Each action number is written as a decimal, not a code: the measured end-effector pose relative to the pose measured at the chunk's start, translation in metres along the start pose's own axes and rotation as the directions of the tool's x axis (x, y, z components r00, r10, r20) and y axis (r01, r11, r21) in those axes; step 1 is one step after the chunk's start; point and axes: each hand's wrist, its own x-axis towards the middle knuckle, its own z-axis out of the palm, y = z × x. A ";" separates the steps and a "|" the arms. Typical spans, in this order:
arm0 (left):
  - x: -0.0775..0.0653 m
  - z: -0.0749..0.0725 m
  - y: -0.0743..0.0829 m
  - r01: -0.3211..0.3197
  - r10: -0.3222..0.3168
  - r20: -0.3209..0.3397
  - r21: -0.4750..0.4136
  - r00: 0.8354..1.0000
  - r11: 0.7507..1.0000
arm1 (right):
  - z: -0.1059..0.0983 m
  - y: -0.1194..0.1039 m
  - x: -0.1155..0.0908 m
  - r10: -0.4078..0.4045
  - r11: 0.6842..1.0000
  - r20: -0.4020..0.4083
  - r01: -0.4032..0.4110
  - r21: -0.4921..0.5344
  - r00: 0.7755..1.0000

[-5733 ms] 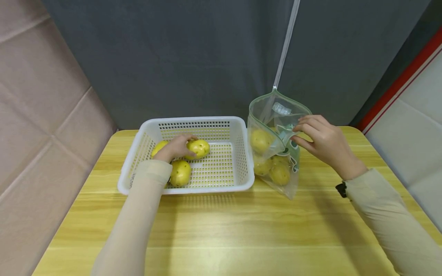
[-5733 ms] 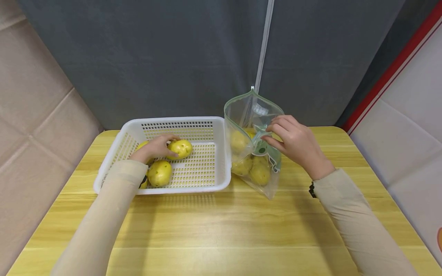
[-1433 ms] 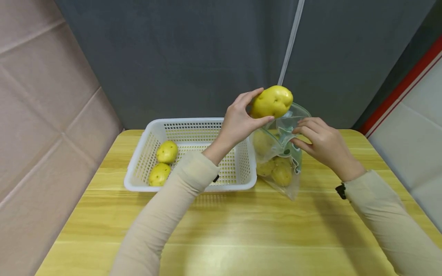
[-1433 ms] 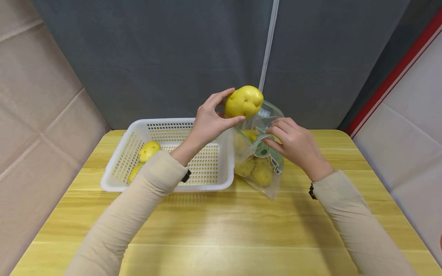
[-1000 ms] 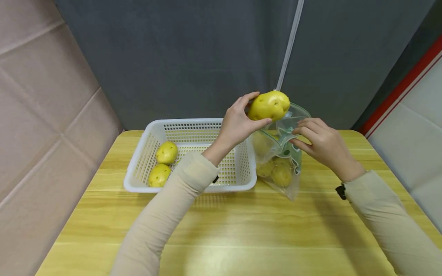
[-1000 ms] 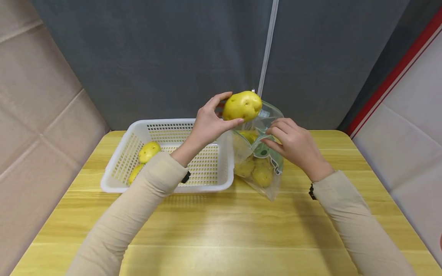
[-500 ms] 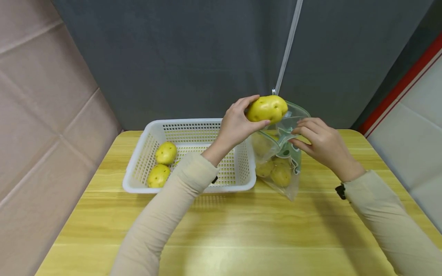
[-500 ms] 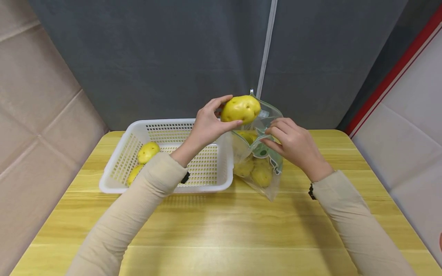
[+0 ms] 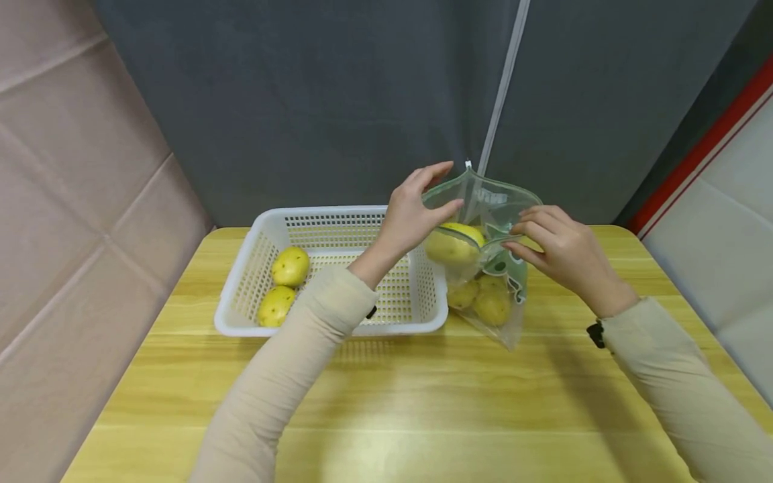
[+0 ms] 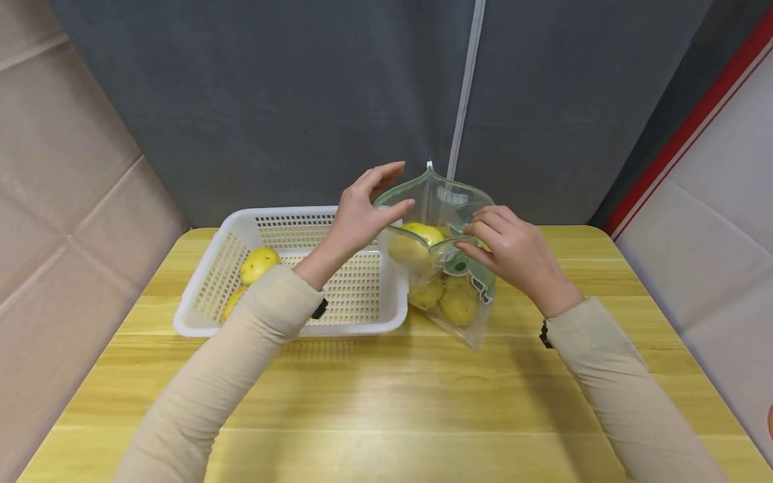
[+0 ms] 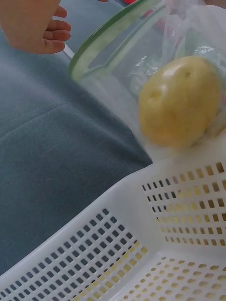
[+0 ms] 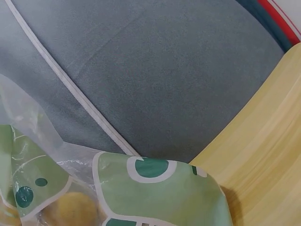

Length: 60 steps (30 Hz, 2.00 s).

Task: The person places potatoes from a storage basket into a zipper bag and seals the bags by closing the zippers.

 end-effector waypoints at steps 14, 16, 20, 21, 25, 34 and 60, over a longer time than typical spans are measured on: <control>-0.003 -0.017 -0.013 0.038 -0.038 -0.012 0.012 0.999 0.999 | 0.002 0.000 0.000 -0.009 1.000 -0.046 0.009 0.017 0.999; -0.004 -0.019 -0.015 0.048 -0.048 -0.005 0.013 0.999 0.999 | 0.002 -0.001 0.000 -0.006 1.000 -0.046 0.007 0.021 0.999; -0.006 -0.025 -0.018 0.074 -0.074 0.020 0.023 0.997 0.997 | 0.001 -0.001 -0.001 0.006 1.000 -0.004 -0.006 0.004 1.000; -0.006 -0.027 -0.019 0.084 -0.085 0.029 0.027 0.996 0.996 | 0.000 -0.001 -0.001 0.006 1.000 0.002 -0.006 0.000 1.000; -0.009 -0.034 -0.022 0.121 -0.124 0.068 0.052 0.990 0.991 | 0.001 -0.001 -0.001 -0.002 1.000 -0.008 0.002 0.002 1.000; -0.016 -0.046 -0.024 0.136 -0.150 0.114 0.126 0.982 0.983 | 0.001 -0.002 -0.001 0.005 1.000 -0.015 -0.005 0.004 1.000; -0.042 -0.075 -0.040 0.085 -0.199 0.317 0.339 0.927 0.937 | 0.002 0.001 -0.002 0.002 1.000 -0.023 -0.002 0.006 1.000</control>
